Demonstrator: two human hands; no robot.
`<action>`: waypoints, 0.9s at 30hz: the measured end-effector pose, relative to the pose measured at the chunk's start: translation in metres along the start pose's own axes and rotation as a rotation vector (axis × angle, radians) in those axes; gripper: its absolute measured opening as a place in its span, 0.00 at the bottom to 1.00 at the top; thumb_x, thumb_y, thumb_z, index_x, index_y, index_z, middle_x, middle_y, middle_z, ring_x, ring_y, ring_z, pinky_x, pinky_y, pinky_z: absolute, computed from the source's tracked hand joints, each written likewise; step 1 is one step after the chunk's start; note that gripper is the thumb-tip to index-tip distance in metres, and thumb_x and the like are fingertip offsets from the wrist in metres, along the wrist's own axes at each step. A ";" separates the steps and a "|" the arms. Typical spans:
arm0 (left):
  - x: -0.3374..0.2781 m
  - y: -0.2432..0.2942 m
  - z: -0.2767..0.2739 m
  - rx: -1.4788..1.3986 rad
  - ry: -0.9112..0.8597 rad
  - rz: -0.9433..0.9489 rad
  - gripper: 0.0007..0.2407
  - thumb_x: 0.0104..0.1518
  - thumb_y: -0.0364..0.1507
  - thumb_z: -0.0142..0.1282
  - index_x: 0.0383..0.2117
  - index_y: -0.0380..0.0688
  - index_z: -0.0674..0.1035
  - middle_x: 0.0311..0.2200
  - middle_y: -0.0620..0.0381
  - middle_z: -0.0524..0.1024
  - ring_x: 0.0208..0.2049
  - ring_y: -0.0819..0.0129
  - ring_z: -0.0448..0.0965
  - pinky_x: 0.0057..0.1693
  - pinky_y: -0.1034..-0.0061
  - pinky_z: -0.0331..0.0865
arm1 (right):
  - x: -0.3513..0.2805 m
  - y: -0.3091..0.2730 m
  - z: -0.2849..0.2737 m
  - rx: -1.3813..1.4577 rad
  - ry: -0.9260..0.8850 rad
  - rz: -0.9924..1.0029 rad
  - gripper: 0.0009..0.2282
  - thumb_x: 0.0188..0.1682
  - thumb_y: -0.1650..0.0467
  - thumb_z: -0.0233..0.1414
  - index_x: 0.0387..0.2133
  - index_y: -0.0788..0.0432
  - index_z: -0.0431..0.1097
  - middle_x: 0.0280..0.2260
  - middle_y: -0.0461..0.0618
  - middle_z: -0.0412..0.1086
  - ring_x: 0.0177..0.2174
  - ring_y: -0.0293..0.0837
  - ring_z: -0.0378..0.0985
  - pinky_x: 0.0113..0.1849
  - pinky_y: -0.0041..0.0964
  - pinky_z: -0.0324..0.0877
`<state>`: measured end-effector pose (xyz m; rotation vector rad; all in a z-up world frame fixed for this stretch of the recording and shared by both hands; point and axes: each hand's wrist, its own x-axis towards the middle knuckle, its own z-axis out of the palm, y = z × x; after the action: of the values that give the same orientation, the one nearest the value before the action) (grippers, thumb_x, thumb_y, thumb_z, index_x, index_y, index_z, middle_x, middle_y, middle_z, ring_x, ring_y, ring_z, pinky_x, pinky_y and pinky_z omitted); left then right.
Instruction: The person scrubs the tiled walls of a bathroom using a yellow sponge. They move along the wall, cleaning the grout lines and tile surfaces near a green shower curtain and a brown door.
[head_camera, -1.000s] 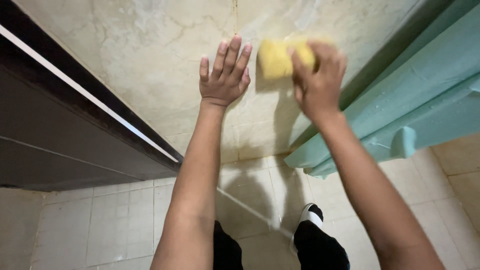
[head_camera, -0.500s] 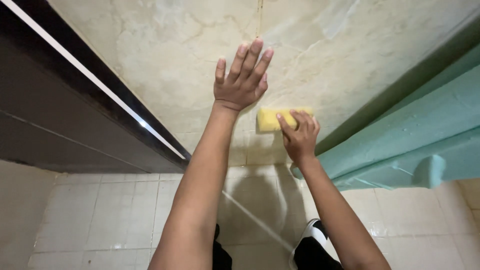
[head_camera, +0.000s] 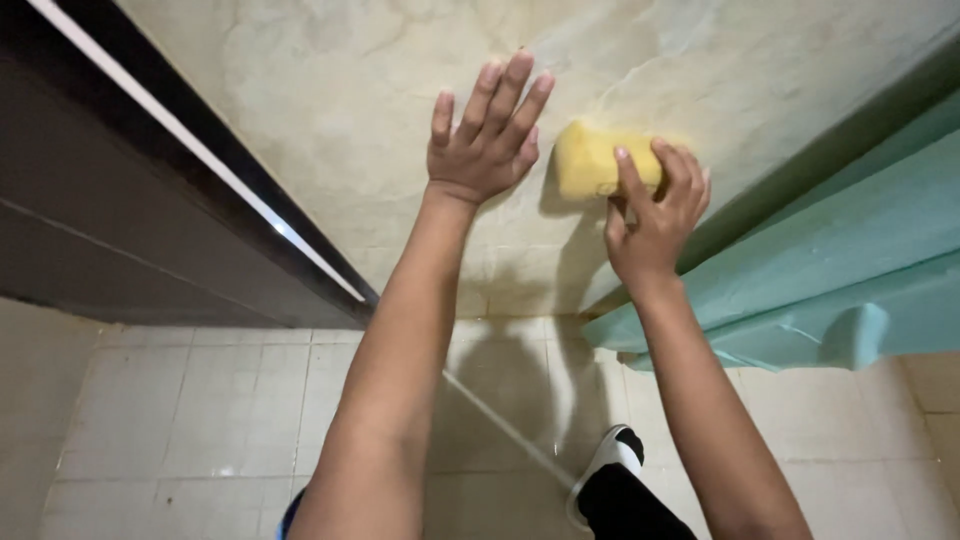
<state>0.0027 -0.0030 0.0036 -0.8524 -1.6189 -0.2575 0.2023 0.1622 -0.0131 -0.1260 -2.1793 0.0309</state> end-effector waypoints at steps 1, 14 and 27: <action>0.000 -0.001 -0.001 0.000 0.005 0.009 0.24 0.69 0.35 0.39 0.73 0.58 0.61 0.75 0.62 0.53 0.75 0.67 0.49 0.76 0.55 0.30 | 0.003 -0.001 -0.001 0.013 0.005 0.024 0.28 0.44 0.76 0.60 0.61 0.45 0.71 0.61 0.57 0.62 0.61 0.62 0.62 0.61 0.66 0.53; -0.003 0.001 0.000 -0.039 -0.016 -0.003 0.24 0.68 0.35 0.40 0.73 0.59 0.60 0.75 0.63 0.52 0.76 0.69 0.48 0.76 0.55 0.30 | -0.044 0.001 0.056 -0.042 0.011 0.055 0.27 0.44 0.77 0.58 0.59 0.45 0.73 0.60 0.53 0.64 0.61 0.59 0.63 0.62 0.65 0.53; -0.004 -0.004 0.004 -0.022 0.012 0.023 0.25 0.68 0.33 0.39 0.73 0.59 0.59 0.76 0.62 0.52 0.75 0.68 0.49 0.75 0.53 0.30 | -0.052 -0.007 0.077 -0.037 0.081 0.133 0.27 0.43 0.78 0.57 0.58 0.47 0.74 0.59 0.55 0.65 0.61 0.58 0.63 0.63 0.63 0.53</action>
<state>-0.0027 -0.0052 0.0002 -0.8846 -1.5968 -0.2642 0.1686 0.1523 -0.0995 -0.2883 -2.0884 0.0594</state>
